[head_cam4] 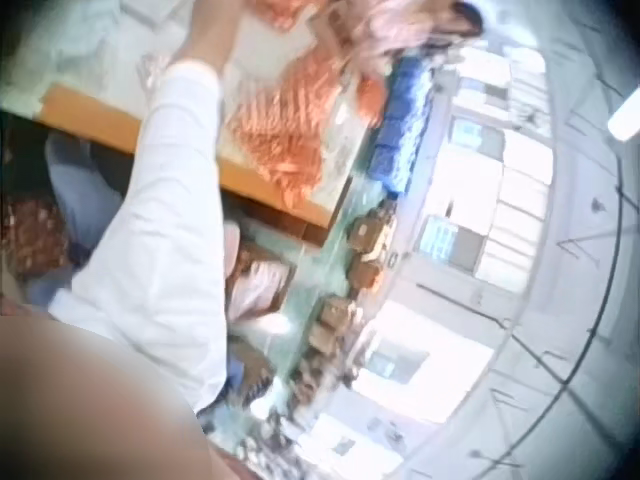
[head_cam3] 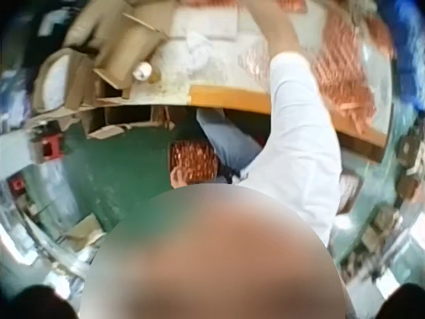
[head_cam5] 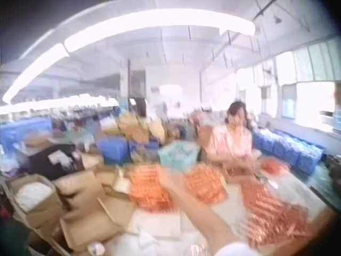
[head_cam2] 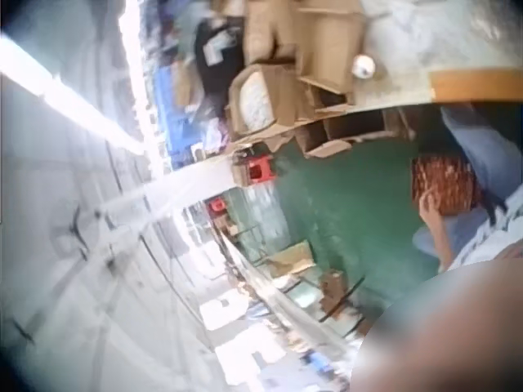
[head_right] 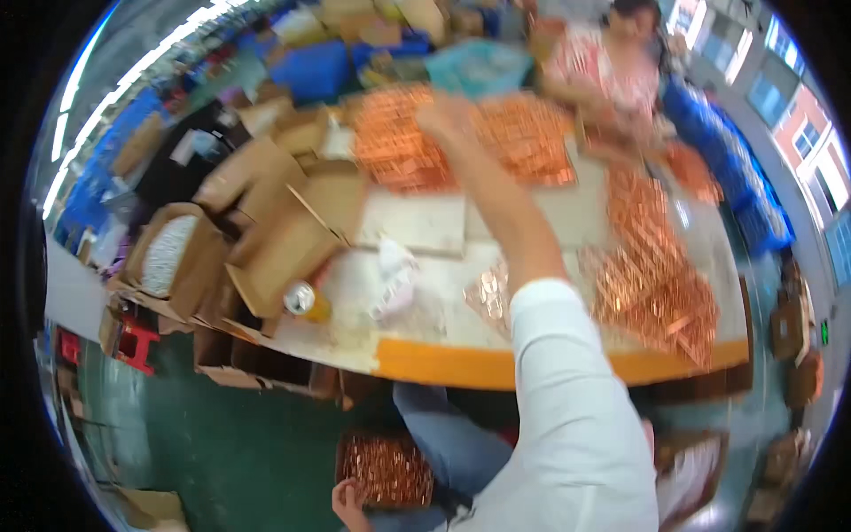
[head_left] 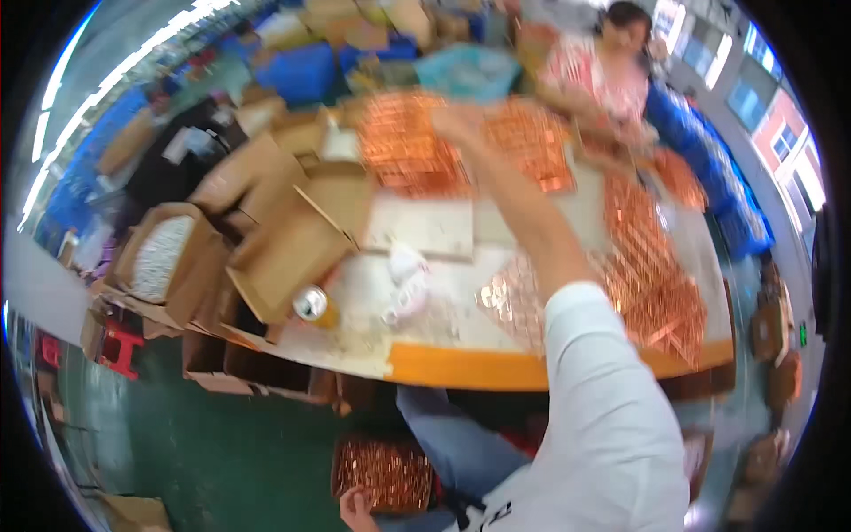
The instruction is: The person places small electronic components into a copper-colored grid, periodically reaching for more components from a container in their lap and placing completed or partially completed grids onto a workbench.
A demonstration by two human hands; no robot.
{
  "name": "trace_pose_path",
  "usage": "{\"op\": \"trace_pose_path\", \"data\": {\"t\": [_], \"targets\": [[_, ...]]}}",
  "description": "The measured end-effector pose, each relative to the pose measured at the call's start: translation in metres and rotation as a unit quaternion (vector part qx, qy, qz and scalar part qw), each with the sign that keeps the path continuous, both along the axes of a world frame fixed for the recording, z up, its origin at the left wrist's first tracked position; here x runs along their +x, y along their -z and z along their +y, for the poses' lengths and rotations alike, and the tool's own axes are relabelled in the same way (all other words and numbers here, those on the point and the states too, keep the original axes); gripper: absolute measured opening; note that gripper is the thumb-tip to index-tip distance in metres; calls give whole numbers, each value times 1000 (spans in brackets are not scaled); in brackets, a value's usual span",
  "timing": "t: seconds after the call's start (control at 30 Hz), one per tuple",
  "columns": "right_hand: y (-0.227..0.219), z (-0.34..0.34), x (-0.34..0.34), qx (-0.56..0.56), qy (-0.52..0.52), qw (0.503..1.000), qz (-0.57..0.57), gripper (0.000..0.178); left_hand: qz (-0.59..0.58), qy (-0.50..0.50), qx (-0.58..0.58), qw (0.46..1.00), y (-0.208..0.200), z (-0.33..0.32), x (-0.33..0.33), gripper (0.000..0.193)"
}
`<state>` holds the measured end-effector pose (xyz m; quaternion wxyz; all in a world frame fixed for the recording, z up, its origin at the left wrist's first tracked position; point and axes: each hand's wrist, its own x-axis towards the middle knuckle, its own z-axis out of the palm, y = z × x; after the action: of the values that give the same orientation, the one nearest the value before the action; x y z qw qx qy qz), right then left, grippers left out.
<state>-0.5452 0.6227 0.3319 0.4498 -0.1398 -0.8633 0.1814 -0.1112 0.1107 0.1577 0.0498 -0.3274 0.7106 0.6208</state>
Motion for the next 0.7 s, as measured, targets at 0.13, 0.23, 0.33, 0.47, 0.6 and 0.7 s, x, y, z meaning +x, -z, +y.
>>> {"op": "trace_pose_path", "data": {"t": [0.13,0.23,0.33,0.47,0.6,0.7], "targets": [[-10,51,99,198,103,961,-165,37,-27,-9,-20,999,-20,-14,17,16],[28,60,256,219,-25,921,-322,42,-1,27,-28,999,-10,7,-10,17],[58,45,340,94,-15,823,-560,53,105,199,36,974,-13,57,-53,13],[102,52,353,93,-24,849,-520,69,195,314,123,921,-53,162,-71,10],[92,63,342,27,-15,830,-557,71,218,359,195,886,-69,235,-41,13],[69,89,338,-232,-170,803,-522,63,239,327,173,898,-62,265,-23,20]]}}
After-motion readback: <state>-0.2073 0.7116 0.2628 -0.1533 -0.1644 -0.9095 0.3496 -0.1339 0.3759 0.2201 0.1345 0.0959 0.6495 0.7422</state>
